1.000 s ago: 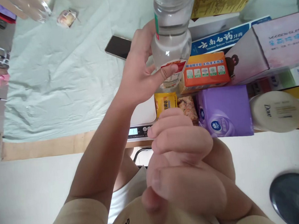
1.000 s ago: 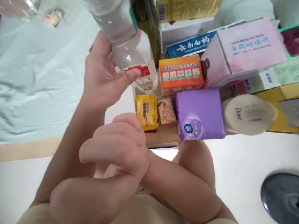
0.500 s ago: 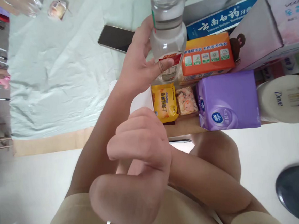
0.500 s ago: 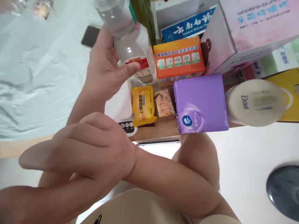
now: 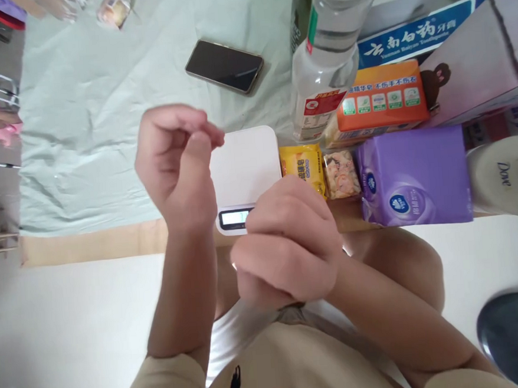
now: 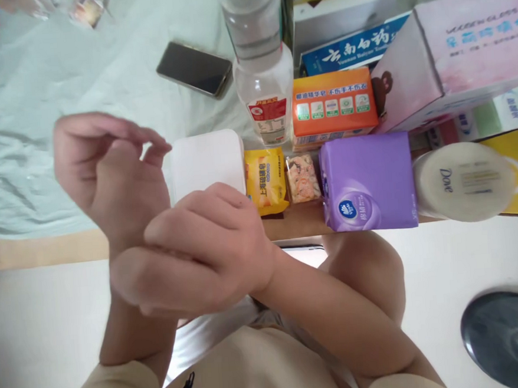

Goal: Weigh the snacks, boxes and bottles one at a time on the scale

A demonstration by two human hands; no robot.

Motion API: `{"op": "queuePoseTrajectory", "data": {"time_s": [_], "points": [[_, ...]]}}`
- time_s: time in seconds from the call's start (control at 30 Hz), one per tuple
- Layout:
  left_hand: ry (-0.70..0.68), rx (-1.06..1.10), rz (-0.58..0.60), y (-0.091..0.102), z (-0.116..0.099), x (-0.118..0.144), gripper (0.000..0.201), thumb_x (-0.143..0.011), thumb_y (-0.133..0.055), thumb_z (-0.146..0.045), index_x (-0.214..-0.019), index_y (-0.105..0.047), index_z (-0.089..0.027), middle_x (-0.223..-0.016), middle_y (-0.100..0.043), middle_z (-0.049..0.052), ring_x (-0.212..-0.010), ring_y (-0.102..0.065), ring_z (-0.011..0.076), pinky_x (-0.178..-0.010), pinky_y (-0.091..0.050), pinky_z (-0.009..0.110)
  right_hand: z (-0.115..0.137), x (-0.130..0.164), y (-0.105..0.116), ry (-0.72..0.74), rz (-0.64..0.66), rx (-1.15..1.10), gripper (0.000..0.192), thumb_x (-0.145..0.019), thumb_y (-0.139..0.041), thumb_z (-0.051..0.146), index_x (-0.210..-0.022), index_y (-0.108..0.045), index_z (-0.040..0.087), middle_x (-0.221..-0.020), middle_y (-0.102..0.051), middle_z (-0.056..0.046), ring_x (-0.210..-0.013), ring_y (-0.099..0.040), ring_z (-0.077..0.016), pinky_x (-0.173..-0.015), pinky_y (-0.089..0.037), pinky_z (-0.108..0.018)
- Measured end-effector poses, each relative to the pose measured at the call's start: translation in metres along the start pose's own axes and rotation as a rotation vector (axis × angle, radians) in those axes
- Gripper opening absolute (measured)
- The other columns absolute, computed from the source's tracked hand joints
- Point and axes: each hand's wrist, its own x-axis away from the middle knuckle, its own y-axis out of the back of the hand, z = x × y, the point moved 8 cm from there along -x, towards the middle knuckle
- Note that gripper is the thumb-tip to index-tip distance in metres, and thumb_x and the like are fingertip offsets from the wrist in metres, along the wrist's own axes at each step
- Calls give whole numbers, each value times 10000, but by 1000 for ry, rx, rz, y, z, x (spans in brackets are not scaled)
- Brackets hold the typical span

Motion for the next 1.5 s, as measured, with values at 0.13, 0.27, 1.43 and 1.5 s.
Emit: {"op": "queuePoseTrajectory", "data": {"time_s": [0.13, 0.27, 1.43, 1.5], "points": [[-78, 36, -53, 9, -8, 27, 177, -981, -593, -177, -1048, -742, -245, -786, -639, 28, -712, -609, 177, -630, -432, 464, -7, -7, 27, 189, -147, 42, 156, -843, -531, 97, -913, -577, 228, -742, -592, 26, -663, -511, -112, -589, -439, -312], [-82, -4, 41, 16, -6, 43, 140, -994, -658, -265, -1084, -759, -302, -815, -670, 25, -687, -595, 181, -633, -439, 441, -33, -10, 34, -1, -2, 320, 117, -916, -546, 153, -994, -547, 240, -798, -623, 9, -769, -618, -138, -725, -533, -325], [-173, -139, 47, 29, -23, 39, 197, -1063, -579, -277, -968, -747, -239, -816, -703, 8, -718, -681, 137, -617, -533, 316, -121, 27, 39, -613, 289, 480, 521, -878, -663, 366, -1361, -481, 295, -1468, -499, -137, -1250, -660, -312, -1003, -609, -572], [-155, -132, 55, 30, -22, 39, 186, -1063, -604, -316, -972, -746, -239, -831, -719, 1, -726, -698, 137, -624, -523, 317, -120, 26, 39, -593, 249, 458, 528, -860, -676, 304, -1356, -495, 306, -1456, -508, -119, -1199, -687, -283, -1014, -614, -537]]}}
